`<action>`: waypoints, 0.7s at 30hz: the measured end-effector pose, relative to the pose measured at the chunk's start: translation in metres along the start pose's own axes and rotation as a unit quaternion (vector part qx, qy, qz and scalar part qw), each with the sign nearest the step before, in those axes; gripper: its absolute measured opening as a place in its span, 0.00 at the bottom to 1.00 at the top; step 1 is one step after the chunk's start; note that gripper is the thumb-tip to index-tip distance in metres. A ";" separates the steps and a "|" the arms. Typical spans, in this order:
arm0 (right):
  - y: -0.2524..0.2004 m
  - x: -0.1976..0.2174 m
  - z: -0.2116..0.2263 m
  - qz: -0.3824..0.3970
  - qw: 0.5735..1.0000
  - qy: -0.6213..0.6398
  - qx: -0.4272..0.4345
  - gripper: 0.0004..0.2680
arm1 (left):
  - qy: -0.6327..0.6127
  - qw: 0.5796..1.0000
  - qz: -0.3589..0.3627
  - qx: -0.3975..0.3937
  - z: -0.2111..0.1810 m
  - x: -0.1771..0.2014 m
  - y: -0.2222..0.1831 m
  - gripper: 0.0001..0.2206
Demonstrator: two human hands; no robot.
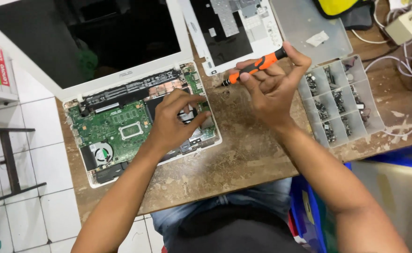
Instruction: Disassembling a laptop by removing internal components and disconnecting ribbon cables.
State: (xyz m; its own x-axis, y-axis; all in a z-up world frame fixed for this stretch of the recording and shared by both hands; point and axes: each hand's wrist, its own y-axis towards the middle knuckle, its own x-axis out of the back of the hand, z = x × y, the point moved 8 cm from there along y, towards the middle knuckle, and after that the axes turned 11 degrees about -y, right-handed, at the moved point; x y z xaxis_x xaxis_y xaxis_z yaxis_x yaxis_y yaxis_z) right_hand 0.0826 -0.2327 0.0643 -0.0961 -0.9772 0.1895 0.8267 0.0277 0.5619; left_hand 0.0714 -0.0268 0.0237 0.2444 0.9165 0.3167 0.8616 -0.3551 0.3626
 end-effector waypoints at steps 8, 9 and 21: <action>0.010 -0.042 0.011 0.043 0.998 0.046 -0.005 0.23 | -0.118 0.987 -0.111 0.015 -0.001 0.022 -0.002 0.08; 0.009 -0.043 0.009 0.039 0.998 0.039 -0.011 0.23 | -0.124 0.984 -0.123 0.033 0.003 0.023 -0.003 0.06; -0.005 -0.041 -0.005 0.017 0.998 0.043 -0.030 0.23 | -0.081 0.990 -0.118 0.022 0.013 0.021 -0.005 0.06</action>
State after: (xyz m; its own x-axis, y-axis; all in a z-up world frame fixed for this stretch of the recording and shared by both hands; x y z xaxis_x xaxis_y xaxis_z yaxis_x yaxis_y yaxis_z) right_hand 0.0856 -0.1934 0.0498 -0.0218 -0.9904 0.1365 0.8603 0.0509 0.5073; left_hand 0.0776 -0.0036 0.0168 0.0997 0.9916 0.0823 0.9211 -0.1233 0.3693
